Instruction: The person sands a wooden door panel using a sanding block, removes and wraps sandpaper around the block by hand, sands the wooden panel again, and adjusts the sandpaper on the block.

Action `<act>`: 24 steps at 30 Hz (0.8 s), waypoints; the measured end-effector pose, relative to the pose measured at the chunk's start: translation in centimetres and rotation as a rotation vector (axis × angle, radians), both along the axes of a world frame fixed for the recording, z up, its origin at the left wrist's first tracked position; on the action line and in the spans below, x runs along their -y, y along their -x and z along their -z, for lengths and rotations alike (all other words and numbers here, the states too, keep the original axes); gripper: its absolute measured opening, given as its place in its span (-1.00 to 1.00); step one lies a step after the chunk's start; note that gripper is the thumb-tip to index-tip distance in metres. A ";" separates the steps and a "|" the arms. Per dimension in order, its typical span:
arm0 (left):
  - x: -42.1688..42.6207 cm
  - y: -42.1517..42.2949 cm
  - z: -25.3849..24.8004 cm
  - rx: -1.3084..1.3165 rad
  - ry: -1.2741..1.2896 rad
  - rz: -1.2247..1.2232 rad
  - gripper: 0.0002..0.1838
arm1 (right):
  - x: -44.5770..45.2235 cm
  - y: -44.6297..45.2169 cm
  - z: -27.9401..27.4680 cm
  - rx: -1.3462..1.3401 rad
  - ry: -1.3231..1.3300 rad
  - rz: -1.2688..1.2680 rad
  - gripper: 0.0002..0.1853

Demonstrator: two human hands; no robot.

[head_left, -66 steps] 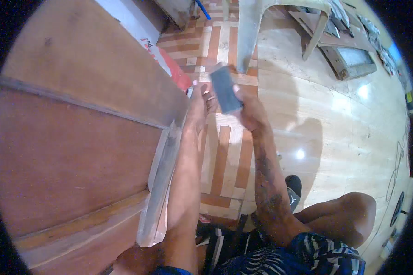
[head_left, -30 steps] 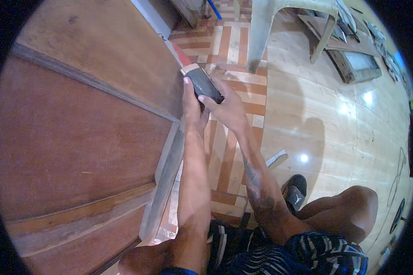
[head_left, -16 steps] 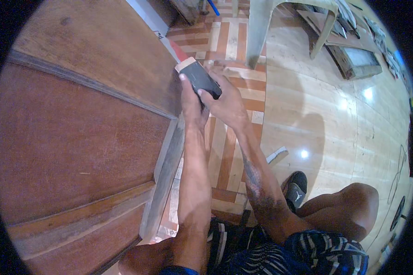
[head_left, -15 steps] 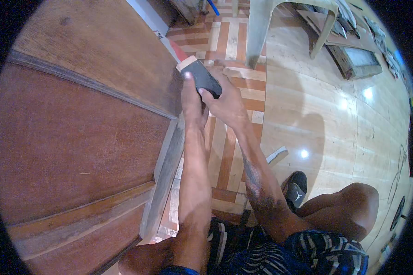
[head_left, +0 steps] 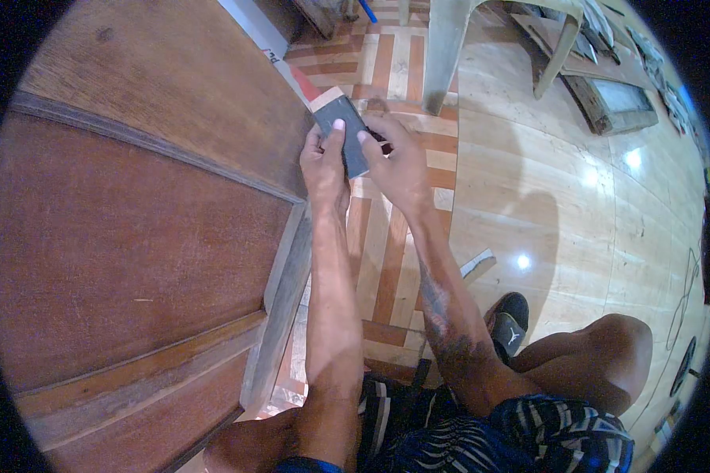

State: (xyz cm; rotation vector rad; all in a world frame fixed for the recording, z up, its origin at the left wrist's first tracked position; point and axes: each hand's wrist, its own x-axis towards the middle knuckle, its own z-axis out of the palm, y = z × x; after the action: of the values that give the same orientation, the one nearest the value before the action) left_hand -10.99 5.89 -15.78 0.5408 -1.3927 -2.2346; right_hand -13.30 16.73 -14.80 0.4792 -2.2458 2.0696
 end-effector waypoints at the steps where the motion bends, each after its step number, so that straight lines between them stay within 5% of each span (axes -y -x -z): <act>1: -0.2 -0.1 -0.3 0.009 -0.022 -0.004 -0.76 | -0.1 0.1 0.0 0.048 0.057 -0.010 -0.73; 11: 0.2 0.1 1.3 0.045 -0.044 0.089 -0.62 | -0.9 0.4 -0.8 0.273 -0.070 0.090 -0.74; 17: 0.0 0.6 2.7 0.143 0.133 -0.061 -0.64 | -0.9 0.5 -0.7 0.254 -0.115 0.109 -0.74; 24: -0.2 -0.6 -1.0 0.176 0.022 0.196 -0.58 | -1.0 0.6 -1.1 0.294 -0.070 0.090 -0.74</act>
State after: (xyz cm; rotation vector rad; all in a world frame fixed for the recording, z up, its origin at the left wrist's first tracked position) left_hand -10.40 6.13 -14.74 0.6304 -1.6193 -2.3694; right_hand -13.90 17.70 -13.72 0.0765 -2.4503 2.1430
